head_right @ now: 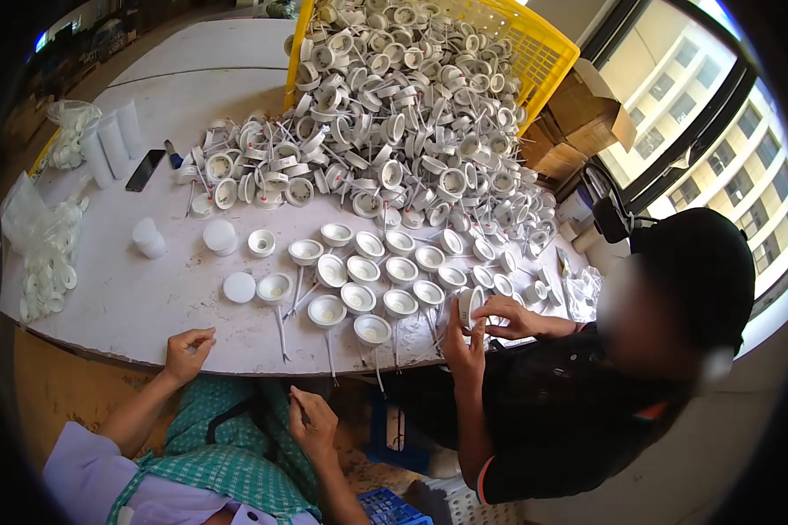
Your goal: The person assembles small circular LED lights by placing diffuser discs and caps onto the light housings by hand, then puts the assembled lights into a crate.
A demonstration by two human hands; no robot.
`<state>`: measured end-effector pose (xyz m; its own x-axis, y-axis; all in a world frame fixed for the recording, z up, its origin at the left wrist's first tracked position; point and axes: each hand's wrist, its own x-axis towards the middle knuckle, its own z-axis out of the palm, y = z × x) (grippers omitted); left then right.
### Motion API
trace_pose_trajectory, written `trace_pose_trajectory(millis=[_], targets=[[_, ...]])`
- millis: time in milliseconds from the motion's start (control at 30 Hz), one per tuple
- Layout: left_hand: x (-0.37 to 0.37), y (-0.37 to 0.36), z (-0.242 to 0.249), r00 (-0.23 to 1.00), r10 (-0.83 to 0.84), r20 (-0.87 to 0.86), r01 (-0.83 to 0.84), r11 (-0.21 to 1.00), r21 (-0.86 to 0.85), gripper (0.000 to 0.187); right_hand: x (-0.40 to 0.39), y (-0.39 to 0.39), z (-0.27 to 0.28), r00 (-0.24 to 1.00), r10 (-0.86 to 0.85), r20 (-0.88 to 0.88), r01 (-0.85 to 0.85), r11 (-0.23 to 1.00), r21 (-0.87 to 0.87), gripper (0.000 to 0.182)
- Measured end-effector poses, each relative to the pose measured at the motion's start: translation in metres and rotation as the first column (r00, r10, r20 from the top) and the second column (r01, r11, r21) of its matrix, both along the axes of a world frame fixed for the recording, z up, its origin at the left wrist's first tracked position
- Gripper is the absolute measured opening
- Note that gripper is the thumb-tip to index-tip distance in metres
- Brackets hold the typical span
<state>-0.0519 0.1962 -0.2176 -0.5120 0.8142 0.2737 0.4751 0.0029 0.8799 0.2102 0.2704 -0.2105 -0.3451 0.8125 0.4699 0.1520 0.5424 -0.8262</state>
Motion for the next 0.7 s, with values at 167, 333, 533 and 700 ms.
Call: trace_pose_trajectory(millis=[167, 333, 533, 700], targets=[[0.017, 0.005, 0.009, 0.999, -0.035, 0.039, 0.034, 0.999, 0.004, 0.018, 0.021, 0.001, 0.0, 0.999, -0.05, -0.002, 0.05, 0.999, -0.013, 0.027], [0.054, 0.03, 0.048, 0.962, -0.265, 0.071, 0.265, 0.964, 0.009, 0.021, 0.037, -0.005, -0.002, 0.994, -0.1, 0.033, 0.1, 0.995, -0.006, 0.023], [0.099, 0.074, 0.081, 0.832, -0.525, 0.181, 0.53, 0.848, 0.022, 0.032, 0.052, -0.013, -0.01, 0.994, -0.096, 0.059, 0.097, 0.995, -0.013, 0.027], [0.132, 0.136, 0.108, 0.701, -0.684, 0.199, 0.695, 0.719, 0.023, 0.064, 0.063, -0.017, -0.008, 0.987, -0.126, 0.104, 0.13, 0.991, -0.033, 0.025]])
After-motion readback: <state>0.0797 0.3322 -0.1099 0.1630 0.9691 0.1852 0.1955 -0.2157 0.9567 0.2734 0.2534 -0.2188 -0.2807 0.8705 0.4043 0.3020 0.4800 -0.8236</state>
